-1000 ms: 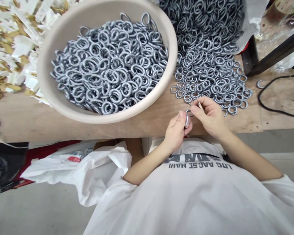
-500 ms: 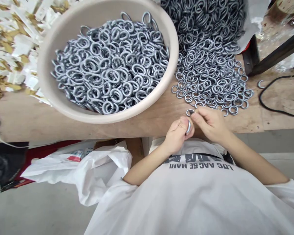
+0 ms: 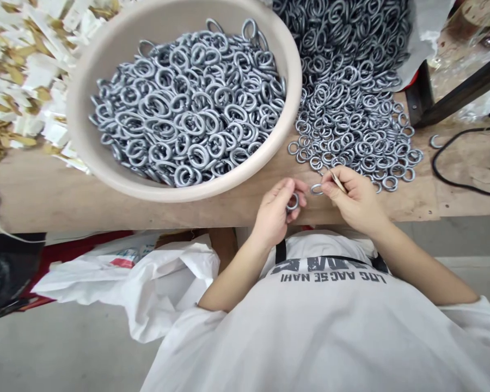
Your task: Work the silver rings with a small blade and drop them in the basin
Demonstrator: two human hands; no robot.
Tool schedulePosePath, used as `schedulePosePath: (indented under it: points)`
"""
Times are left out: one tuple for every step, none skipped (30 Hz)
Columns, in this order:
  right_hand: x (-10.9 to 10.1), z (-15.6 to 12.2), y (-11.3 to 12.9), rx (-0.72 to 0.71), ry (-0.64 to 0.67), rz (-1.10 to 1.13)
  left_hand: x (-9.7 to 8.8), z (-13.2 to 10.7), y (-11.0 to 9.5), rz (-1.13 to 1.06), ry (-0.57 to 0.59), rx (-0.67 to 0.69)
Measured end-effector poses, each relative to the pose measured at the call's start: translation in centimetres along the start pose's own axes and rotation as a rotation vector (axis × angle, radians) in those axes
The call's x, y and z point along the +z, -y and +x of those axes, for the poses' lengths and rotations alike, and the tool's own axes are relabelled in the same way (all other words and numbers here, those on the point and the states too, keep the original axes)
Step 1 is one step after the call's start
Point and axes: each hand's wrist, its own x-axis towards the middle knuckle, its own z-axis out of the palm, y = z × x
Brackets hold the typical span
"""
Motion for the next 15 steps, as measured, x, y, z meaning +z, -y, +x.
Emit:
schedulePosePath:
  points:
    - [0.2,-0.1,0.1,-0.001,-0.011,0.121,0.5,0.0,0.3,0.002,0.049,-0.038]
    - [0.5,-0.3,0.0,-0.014,-0.030,0.201,1.0,-0.1,0.6,-0.010,0.098,-0.076]
    - [0.7,-0.5,-0.1,-0.045,-0.057,0.243,1.4,-0.2,0.7,-0.036,0.142,-0.114]
    - [1.0,-0.6,-0.3,-0.084,-0.088,0.256,1.7,-0.2,0.8,-0.071,0.180,-0.150]
    - [1.1,-0.7,-0.5,-0.120,-0.115,0.249,1.9,-0.3,0.7,-0.107,0.217,-0.184]
    - [1.2,-0.8,-0.8,-0.143,-0.133,0.234,2.0,-0.3,0.5,-0.137,0.255,-0.218]
    - [1.2,-0.8,-1.1,-0.154,-0.137,0.219,2.0,-0.4,0.3,-0.157,0.294,-0.245]
    - [1.1,-0.8,-1.3,-0.149,-0.122,0.207,2.0,-0.4,0.0,-0.166,0.332,-0.267]
    - [1.0,-0.8,-1.4,-0.133,-0.098,0.204,2.0,-0.5,-0.2,-0.171,0.364,-0.279]
    - [0.9,-0.8,-1.4,-0.108,-0.080,0.211,1.9,-0.5,-0.3,-0.179,0.376,-0.279]
    - [0.7,-0.8,-1.4,-0.081,-0.071,0.224,1.9,-0.5,-0.3,-0.191,0.366,-0.270]
    - [0.6,-0.8,-1.3,-0.061,-0.072,0.234,1.9,-0.5,-0.3,-0.203,0.337,-0.253]
    - [0.5,-0.8,-1.1,-0.056,-0.083,0.234,2.0,-0.4,-0.2,-0.212,0.298,-0.231]
    - [0.4,-0.8,-0.9,-0.066,-0.100,0.220,2.1,-0.4,0.0,-0.215,0.264,-0.210]
    - [0.3,-0.8,-0.7,-0.089,-0.111,0.196,2.2,-0.4,0.2,-0.210,0.240,-0.191]
